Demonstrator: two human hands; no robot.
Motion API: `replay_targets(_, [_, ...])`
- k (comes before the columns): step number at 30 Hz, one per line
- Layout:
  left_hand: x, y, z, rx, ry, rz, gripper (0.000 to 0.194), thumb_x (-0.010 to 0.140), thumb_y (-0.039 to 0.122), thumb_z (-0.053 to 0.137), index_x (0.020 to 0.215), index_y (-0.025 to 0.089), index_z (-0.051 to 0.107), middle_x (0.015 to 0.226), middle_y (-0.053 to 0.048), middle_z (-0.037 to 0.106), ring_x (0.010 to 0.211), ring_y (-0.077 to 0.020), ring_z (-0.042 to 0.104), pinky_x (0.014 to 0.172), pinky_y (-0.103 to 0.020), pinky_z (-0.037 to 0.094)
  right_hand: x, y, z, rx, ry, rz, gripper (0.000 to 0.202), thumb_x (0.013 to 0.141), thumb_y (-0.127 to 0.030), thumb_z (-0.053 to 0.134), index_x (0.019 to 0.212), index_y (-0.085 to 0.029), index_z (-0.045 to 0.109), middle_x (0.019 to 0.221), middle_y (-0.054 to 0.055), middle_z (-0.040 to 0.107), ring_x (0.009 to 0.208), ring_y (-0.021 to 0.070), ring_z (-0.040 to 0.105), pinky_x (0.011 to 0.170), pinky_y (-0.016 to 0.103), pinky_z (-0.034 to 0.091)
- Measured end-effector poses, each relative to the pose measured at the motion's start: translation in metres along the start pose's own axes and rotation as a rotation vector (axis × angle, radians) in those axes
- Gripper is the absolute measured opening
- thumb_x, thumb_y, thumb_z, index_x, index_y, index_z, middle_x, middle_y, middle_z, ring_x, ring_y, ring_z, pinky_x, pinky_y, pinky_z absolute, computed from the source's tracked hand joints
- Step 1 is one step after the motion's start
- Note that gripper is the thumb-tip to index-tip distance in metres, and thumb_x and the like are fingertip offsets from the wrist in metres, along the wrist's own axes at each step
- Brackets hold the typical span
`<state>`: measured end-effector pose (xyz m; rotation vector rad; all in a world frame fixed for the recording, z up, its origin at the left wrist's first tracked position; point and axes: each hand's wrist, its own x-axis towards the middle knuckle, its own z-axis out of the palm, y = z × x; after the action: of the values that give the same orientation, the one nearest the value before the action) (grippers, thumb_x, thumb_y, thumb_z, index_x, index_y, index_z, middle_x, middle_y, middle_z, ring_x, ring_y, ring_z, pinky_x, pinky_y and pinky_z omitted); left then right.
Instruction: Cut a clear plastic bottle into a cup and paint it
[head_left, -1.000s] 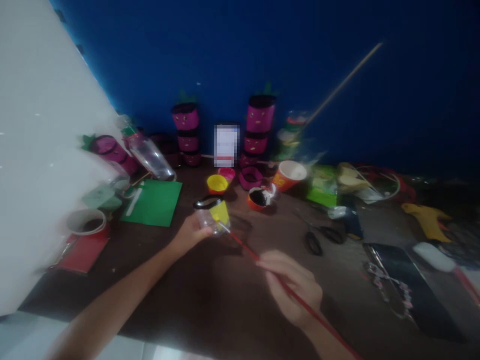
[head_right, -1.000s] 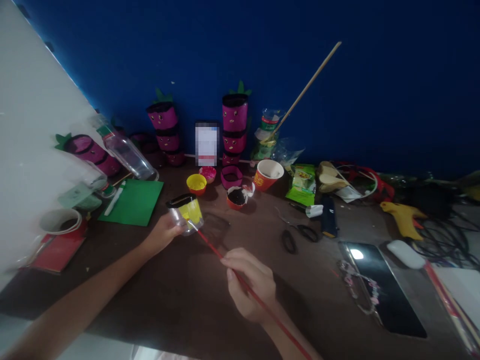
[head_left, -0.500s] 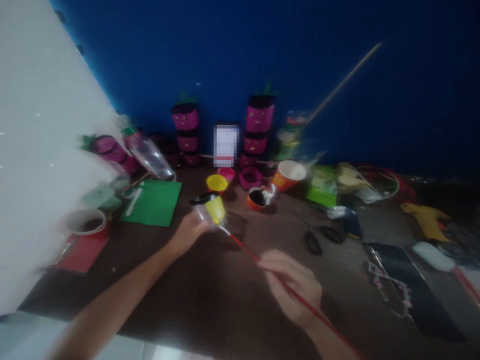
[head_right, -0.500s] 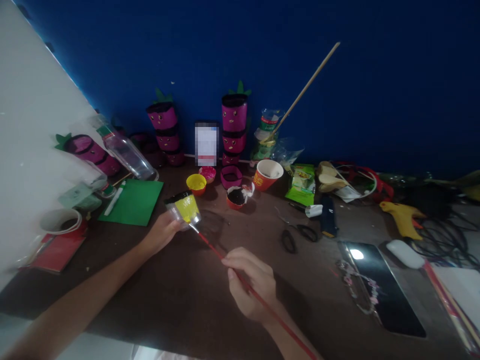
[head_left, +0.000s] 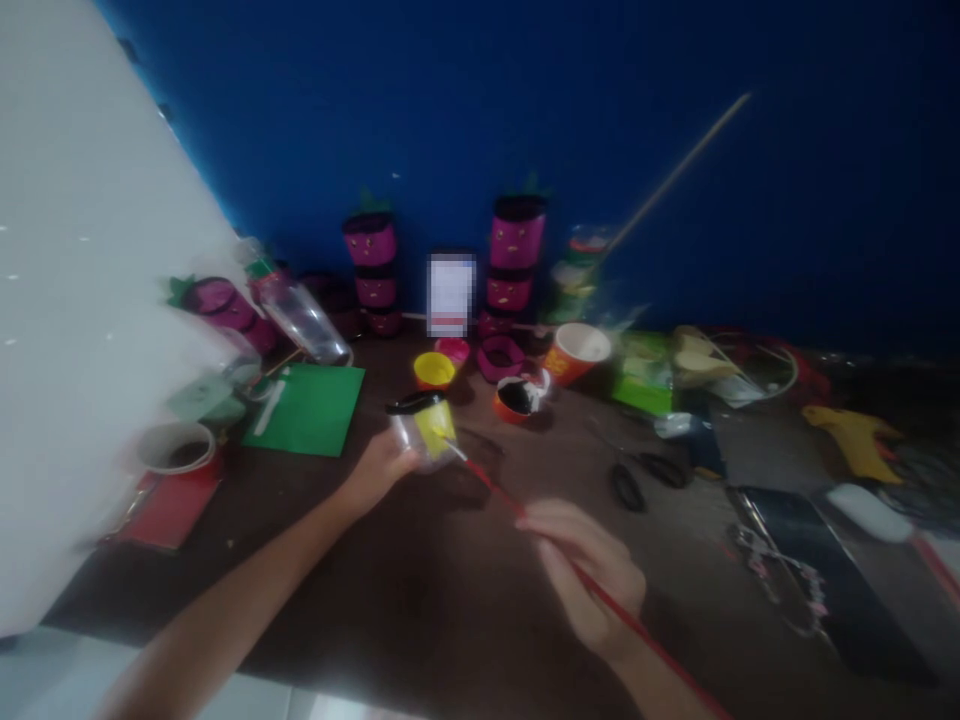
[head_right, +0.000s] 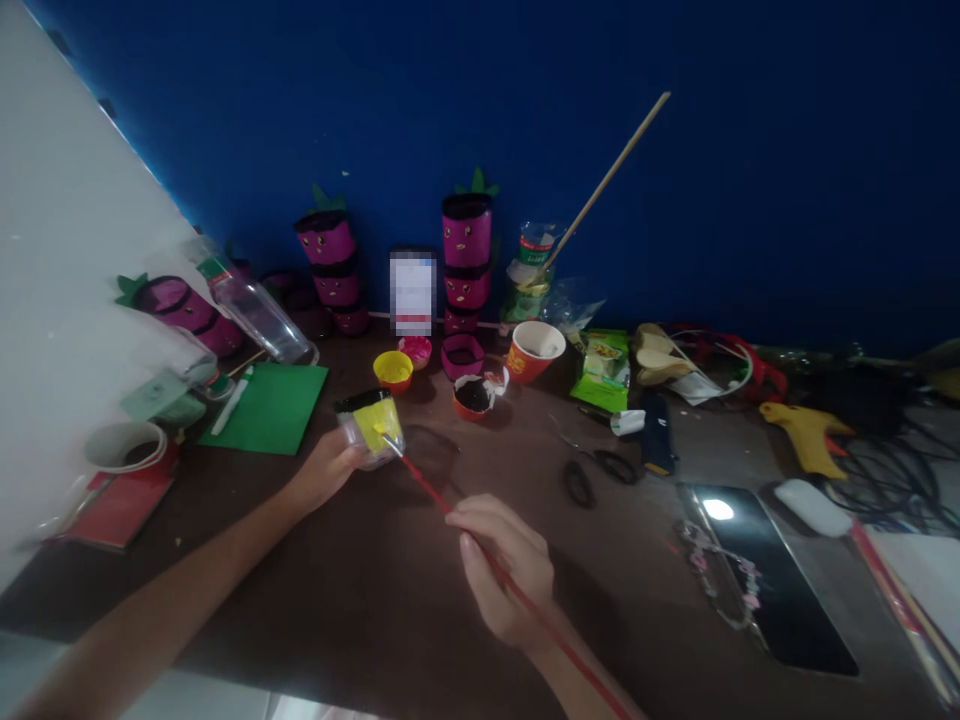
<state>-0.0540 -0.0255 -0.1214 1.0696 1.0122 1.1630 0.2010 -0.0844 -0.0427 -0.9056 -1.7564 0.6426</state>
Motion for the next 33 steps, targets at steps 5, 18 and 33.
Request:
replay_targets(5, [-0.002, 0.011, 0.008, -0.11, 0.012, -0.016, 0.047, 0.066, 0.043, 0.074, 0.103, 0.016, 0.069, 0.101, -0.011, 0.07, 0.098, -0.03, 0.063, 0.094, -0.049, 0.044, 0.0, 0.001, -0.002, 0.013, -0.015, -0.025, 0.021, 0.077, -0.006, 0.052, 0.084, -0.019, 0.066, 0.076, 0.005, 0.066, 0.074, 0.0162, 0.065, 0.062, 0.025, 0.053])
replay_targets(18, [-0.004, 0.027, 0.016, -0.3, -0.078, -0.004, 0.05, 0.066, 0.045, 0.075, 0.107, 0.018, 0.067, 0.107, -0.011, 0.069, 0.1, -0.0295, 0.064, 0.093, -0.049, 0.046, 0.002, -0.001, -0.002, -0.004, 0.018, 0.011, 0.02, 0.078, -0.007, 0.051, 0.083, -0.018, 0.066, 0.078, 0.006, 0.067, 0.074, 0.017, 0.065, 0.062, 0.027, 0.053])
replay_targets(33, [-0.006, 0.024, 0.016, -0.344, -0.102, 0.019, 0.046, 0.073, 0.045, 0.068, 0.109, 0.016, 0.065, 0.107, -0.012, 0.068, 0.099, -0.0294, 0.064, 0.092, -0.048, 0.047, 0.0, 0.0, -0.006, 0.012, 0.03, -0.009, 0.017, 0.078, -0.009, 0.051, 0.08, -0.018, 0.065, 0.072, 0.006, 0.065, 0.069, 0.0181, 0.064, 0.059, 0.029, 0.052])
